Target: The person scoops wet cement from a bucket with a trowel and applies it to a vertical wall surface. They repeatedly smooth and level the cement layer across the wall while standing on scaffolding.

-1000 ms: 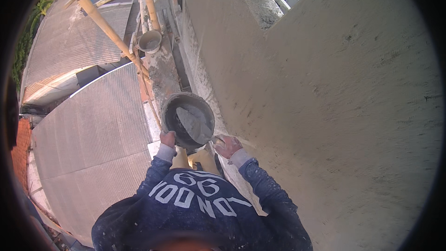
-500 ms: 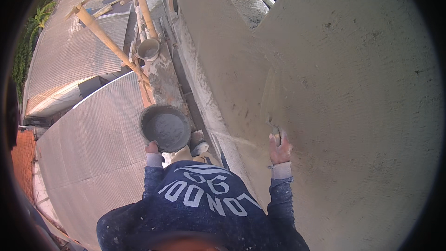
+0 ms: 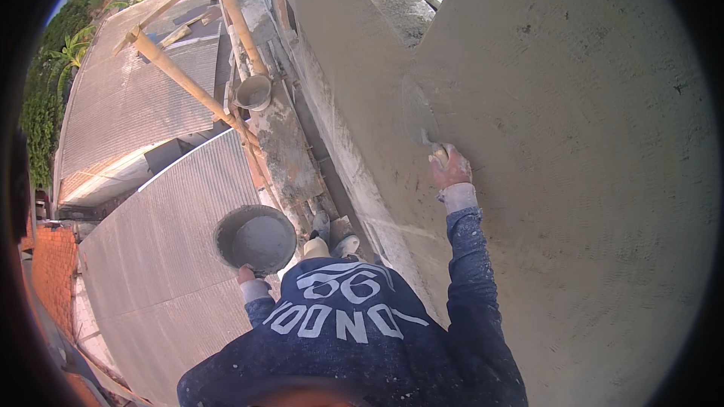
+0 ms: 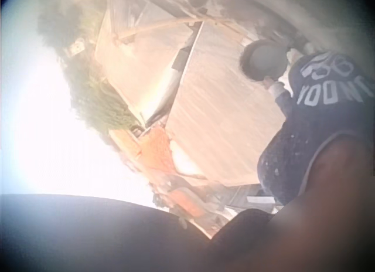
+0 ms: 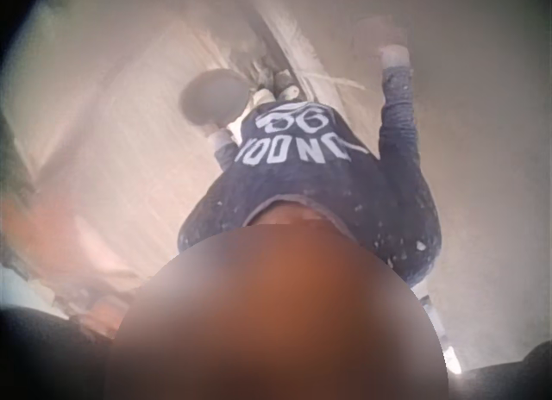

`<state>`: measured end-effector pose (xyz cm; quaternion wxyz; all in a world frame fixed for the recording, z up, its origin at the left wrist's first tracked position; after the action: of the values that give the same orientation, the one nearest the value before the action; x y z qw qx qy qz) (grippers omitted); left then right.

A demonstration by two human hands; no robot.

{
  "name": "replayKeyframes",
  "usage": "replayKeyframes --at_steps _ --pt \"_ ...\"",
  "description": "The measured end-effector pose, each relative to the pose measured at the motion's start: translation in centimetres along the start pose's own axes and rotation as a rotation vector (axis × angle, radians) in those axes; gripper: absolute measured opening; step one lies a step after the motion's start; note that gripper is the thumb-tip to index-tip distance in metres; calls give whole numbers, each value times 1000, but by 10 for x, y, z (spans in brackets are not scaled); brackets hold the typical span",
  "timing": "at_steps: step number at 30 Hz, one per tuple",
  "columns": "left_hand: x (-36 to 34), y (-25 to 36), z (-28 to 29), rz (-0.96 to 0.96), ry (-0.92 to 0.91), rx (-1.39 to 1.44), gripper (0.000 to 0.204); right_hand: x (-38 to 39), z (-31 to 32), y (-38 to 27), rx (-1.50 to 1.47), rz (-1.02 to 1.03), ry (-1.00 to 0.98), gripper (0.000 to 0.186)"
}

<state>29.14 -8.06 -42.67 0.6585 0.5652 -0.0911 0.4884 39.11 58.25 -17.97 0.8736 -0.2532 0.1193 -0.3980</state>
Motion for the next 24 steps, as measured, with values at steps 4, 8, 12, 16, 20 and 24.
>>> replayKeyframes --at_steps 4,8,12,16,20,24 --pt "5 -5 16 58 47 -158 51 19 62 -32 -47 36 79 50" --pt "8 -10 17 80 68 -67 52 42 101 -75 103 105 187 49" --pt "0 -29 10 120 28 -27 52 58 104 -126 252 190 173 50" --pt "-24 -39 7 37 24 -104 52 78 72 -178 102 395 -177 48" --pt "-35 -45 -6 21 -34 -2 52 82 -15 -188 -235 407 -775 50" --pt "-25 -37 -17 13 -89 -43 46 27 -154 -136 -476 -4 -1131 56"
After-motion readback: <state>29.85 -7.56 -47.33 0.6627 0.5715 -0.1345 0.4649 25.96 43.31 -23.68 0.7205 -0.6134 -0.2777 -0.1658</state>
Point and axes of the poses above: each hand's wrist, its own x-axis away from the middle knuckle, its own z-axis out of the back of the hand, y = z × x, the point moved 10 cm from there along -x, towards the middle knuckle, and after that the axes turned 11 degrees about -x, right-handed, at the moved point
